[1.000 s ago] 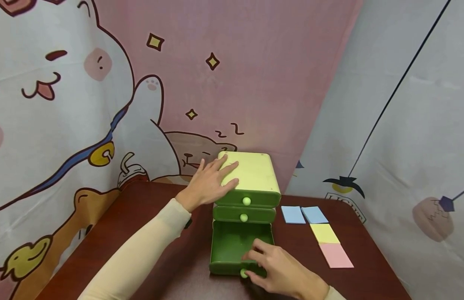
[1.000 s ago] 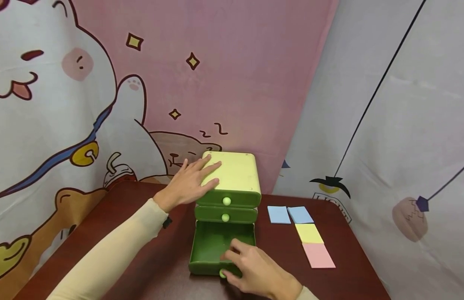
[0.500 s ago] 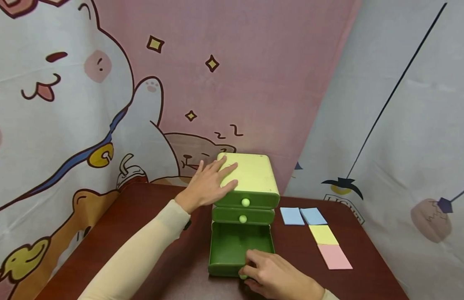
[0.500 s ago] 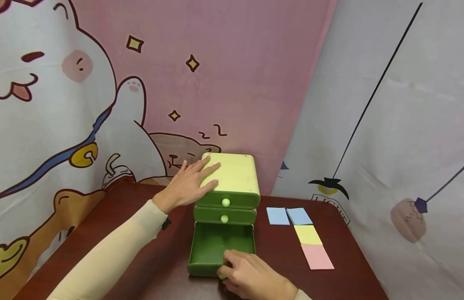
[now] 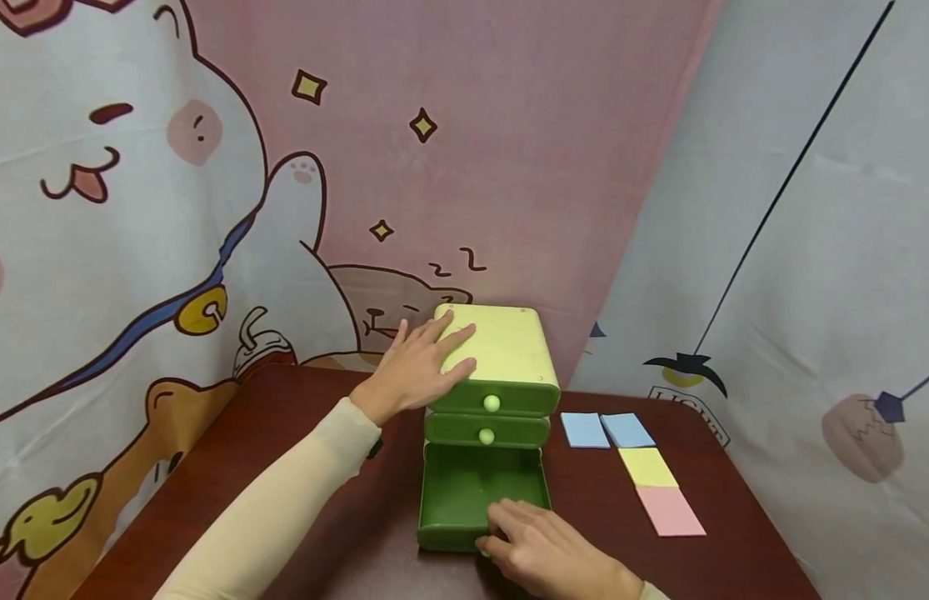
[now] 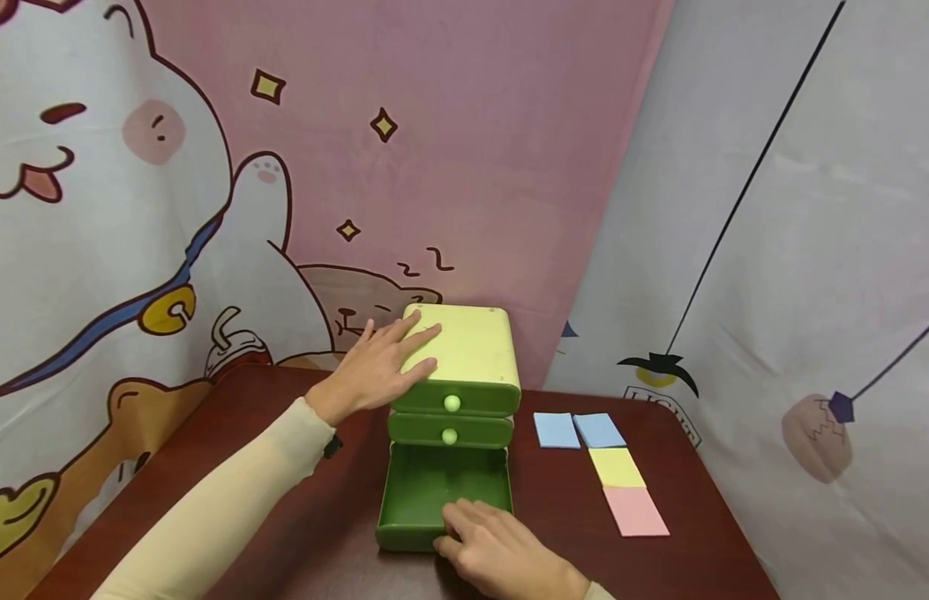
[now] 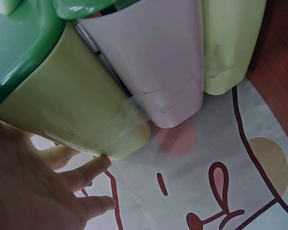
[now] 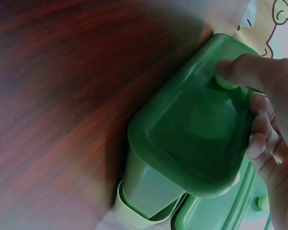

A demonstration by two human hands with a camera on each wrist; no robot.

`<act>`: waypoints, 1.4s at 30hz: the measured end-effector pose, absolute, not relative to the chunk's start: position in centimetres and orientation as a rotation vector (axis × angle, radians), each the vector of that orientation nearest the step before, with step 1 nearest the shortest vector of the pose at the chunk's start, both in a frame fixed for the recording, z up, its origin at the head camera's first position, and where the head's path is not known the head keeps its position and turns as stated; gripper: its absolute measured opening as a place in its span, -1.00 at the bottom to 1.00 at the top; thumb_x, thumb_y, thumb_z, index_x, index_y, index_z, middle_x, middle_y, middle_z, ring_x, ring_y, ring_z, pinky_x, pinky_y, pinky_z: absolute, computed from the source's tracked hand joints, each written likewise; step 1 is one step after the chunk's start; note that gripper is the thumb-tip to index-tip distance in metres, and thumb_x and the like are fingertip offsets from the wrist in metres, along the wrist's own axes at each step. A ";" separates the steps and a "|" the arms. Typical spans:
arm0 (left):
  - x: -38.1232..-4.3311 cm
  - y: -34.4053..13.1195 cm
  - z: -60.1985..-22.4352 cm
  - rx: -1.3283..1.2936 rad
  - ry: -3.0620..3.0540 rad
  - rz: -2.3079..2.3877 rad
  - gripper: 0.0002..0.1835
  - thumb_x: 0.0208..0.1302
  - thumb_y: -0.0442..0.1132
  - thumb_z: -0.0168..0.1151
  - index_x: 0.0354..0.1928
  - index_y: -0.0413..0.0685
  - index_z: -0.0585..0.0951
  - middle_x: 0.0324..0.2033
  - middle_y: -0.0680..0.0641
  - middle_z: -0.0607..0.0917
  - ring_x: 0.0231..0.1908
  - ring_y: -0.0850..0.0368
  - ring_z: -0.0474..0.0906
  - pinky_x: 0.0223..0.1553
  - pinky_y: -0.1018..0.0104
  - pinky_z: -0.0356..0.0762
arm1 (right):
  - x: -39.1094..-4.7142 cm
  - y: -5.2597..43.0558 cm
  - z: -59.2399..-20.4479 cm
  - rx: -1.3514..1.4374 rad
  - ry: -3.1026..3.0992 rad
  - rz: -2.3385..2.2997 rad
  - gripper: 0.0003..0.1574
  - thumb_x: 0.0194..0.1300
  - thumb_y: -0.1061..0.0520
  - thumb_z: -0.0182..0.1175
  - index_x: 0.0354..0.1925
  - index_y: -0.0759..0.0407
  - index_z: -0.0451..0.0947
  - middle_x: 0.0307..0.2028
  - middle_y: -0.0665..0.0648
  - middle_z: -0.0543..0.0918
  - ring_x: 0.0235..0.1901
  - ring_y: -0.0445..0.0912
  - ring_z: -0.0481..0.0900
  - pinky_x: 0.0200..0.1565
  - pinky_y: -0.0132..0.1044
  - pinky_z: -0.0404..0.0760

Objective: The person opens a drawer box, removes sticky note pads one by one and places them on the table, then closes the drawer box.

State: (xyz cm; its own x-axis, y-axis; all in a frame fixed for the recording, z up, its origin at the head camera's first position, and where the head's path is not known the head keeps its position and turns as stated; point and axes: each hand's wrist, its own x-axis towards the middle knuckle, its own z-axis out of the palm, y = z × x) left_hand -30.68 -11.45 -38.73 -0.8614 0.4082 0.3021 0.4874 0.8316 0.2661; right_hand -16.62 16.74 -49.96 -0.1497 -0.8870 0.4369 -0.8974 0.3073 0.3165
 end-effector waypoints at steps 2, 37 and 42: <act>-30.7 -11.5 -38.7 -0.689 -2.782 -0.498 -0.16 0.75 0.56 -0.23 0.89 0.50 0.24 0.93 -0.09 0.10 0.85 -0.32 0.21 0.87 -0.55 -0.22 | -16.6 16.7 -50.1 1.568 -2.012 0.002 -0.60 0.13 0.17 0.75 -0.11 -0.10 0.81 -0.29 -0.10 0.43 -0.30 -0.24 0.14 -0.26 -0.51 0.18; -30.7 -11.4 -38.5 -0.691 -2.789 -0.501 -0.15 0.75 0.57 -0.22 0.89 0.49 0.25 0.93 -0.09 0.11 0.84 -0.33 0.23 0.87 -0.54 -0.23 | -17.0 16.4 -49.9 1.480 -1.919 -0.130 -0.84 0.39 0.12 0.42 -0.09 -0.04 0.86 -0.28 -0.14 0.70 -0.32 -0.19 0.51 -0.29 -0.40 0.52; -30.8 -11.5 -38.5 -0.690 -2.793 -0.501 -0.16 0.75 0.56 -0.23 0.89 0.49 0.24 0.93 -0.09 0.11 0.85 -0.32 0.21 0.87 -0.54 -0.23 | -17.1 16.3 -49.8 1.461 -1.904 -0.165 -0.76 0.54 0.11 0.24 -0.09 -0.07 0.85 -0.34 -0.18 0.69 -0.40 -0.23 0.56 -0.35 -0.40 0.47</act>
State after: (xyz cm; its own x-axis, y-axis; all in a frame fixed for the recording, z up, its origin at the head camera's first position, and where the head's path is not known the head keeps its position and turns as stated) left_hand -30.78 -11.45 -38.51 -0.8654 0.4087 0.2900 0.4841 0.8315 0.2725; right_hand -17.08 16.32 -49.84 -0.0988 -0.8829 0.4591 -0.7910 0.3496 0.5021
